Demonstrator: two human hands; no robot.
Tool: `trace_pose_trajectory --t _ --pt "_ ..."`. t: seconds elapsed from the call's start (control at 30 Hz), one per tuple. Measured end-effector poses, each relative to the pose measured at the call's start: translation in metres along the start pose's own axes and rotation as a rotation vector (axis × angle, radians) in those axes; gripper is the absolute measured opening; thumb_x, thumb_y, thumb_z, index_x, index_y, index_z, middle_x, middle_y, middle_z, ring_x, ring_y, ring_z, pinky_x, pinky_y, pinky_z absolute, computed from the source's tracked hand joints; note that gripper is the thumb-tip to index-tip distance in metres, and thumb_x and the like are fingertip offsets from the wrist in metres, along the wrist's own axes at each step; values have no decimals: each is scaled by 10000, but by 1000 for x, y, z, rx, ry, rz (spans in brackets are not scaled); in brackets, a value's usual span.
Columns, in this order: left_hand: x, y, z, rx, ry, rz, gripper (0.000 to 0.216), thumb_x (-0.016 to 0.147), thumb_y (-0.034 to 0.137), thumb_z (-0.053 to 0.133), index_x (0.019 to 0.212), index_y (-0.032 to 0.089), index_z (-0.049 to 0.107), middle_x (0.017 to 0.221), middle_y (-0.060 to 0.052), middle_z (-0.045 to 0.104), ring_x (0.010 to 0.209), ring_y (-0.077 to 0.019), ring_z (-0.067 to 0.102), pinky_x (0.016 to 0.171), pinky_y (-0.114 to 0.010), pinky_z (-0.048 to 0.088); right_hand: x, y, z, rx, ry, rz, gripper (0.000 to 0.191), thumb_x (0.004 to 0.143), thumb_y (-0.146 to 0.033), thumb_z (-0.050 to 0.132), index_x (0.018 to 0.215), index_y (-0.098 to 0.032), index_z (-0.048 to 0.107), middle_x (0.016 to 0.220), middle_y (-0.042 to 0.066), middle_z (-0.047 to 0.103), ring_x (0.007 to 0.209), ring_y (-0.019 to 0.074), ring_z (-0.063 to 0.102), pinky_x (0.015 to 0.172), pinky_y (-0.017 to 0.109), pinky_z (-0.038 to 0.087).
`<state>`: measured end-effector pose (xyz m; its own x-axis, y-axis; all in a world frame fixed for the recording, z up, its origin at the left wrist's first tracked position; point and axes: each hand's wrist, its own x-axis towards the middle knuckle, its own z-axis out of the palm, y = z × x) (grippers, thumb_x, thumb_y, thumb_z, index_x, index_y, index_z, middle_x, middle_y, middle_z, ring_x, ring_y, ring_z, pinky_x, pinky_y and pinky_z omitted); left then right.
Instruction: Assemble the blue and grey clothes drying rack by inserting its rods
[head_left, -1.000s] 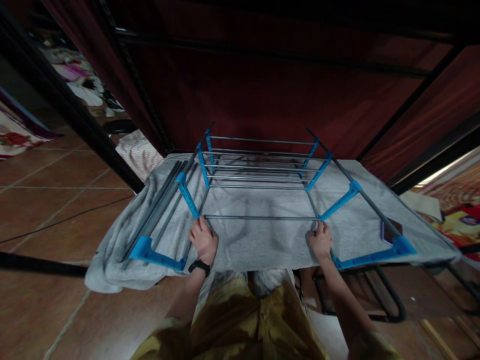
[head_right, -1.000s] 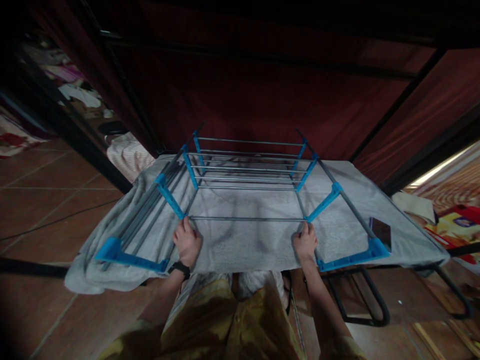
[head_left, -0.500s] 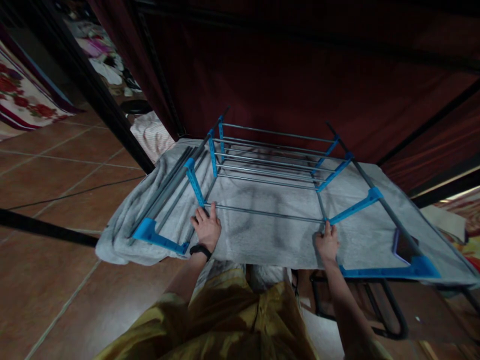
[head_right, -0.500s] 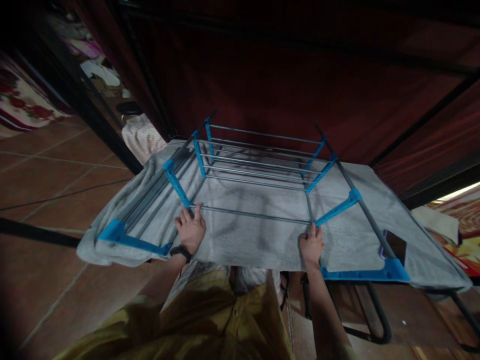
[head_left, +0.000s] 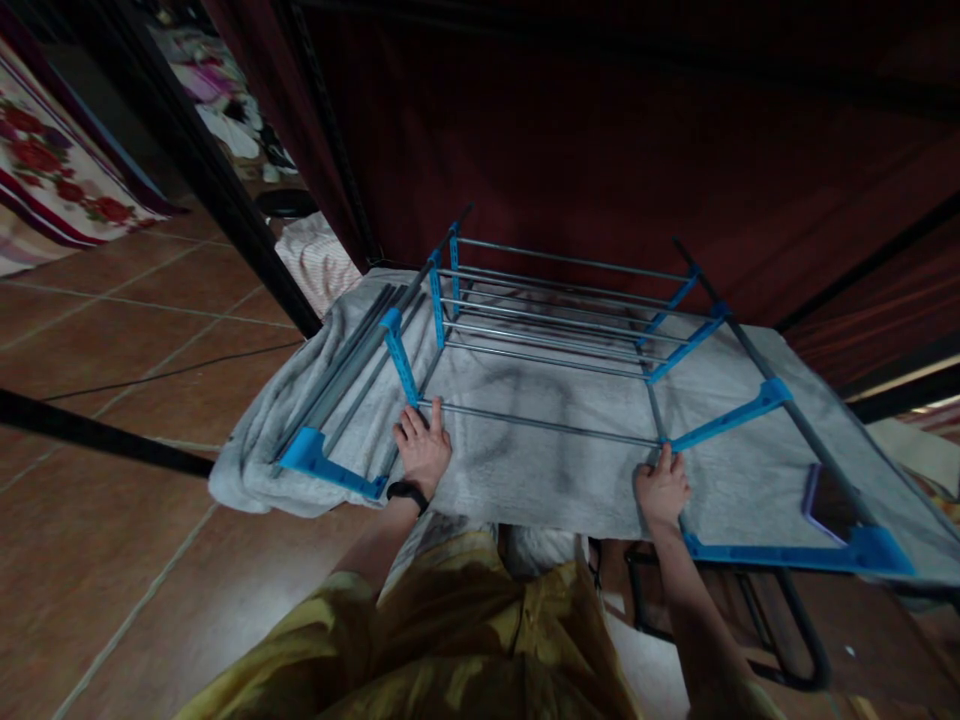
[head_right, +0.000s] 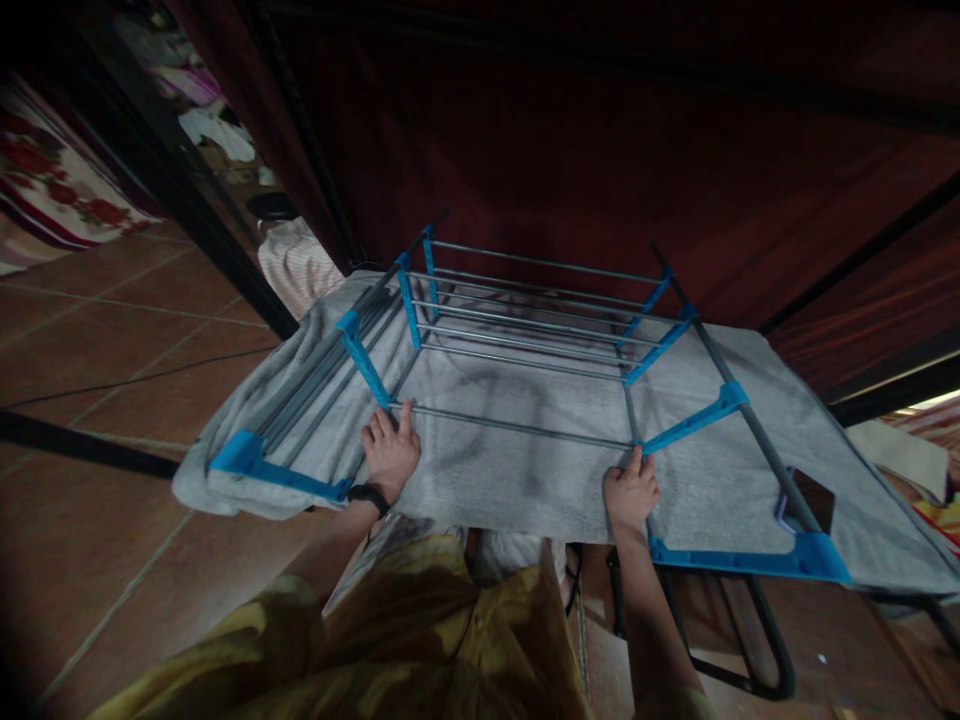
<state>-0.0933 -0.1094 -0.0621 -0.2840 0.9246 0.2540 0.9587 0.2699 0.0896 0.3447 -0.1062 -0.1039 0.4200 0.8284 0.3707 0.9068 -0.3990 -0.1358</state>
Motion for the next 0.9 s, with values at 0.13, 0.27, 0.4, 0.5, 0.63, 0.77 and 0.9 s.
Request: trace_pose_trajectory --t 0.13,0.27,0.4,0.5,0.63,0.77,0.9 --pt "0 -1 2 -14 -5 14 702 928 253 486 1592 167 274 1574 -306 334 1416 -456 377 1086 -641 303 0 0 0 -10 17 -16 652 868 -253 443 1503 -113 409 1437 289 487 1024 365 633 836 509 479" --pt "-1 -2 4 -3 4 5 700 931 250 481 1592 161 270 1569 -304 346 1421 -447 377 1099 -629 300 -2 1 3 -39 45 -57 660 870 -249 446 1507 -86 387 1413 307 498 1021 373 632 822 499 481" --pt "-2 -2 5 18 18 -8 695 930 245 477 1590 162 277 1551 -304 375 1417 -438 392 1106 -601 311 -5 3 10 -57 84 -84 654 896 -254 446 1517 -69 356 1406 319 500 1035 380 639 833 498 489" --pt "-3 -3 5 9 16 -7 692 926 241 478 1586 156 289 1550 -309 373 1416 -438 394 1109 -598 310 -7 3 12 -50 99 -86 650 895 -246 456 1512 -68 359 1405 320 499 1046 380 640 846 504 492" --pt "-3 -3 4 -41 14 -6 691 927 246 470 1586 144 290 1565 -308 350 1428 -440 374 1106 -622 303 -7 -1 8 -35 96 -72 640 892 -234 449 1504 -66 367 1405 316 498 1092 382 624 874 508 489" --pt "-2 -4 4 -77 26 5 676 924 241 460 1576 130 316 1563 -307 354 1432 -439 371 1110 -626 299 -7 -4 4 -36 74 -51 652 880 -219 447 1508 -67 362 1422 312 484 1114 372 611 897 500 480" --pt "-4 -4 3 -83 49 21 669 931 249 445 1574 116 318 1566 -300 354 1447 -435 351 1132 -628 266 -6 -3 3 -28 37 -36 731 854 -227 473 1544 -63 296 1415 316 485 1100 370 602 896 503 478"
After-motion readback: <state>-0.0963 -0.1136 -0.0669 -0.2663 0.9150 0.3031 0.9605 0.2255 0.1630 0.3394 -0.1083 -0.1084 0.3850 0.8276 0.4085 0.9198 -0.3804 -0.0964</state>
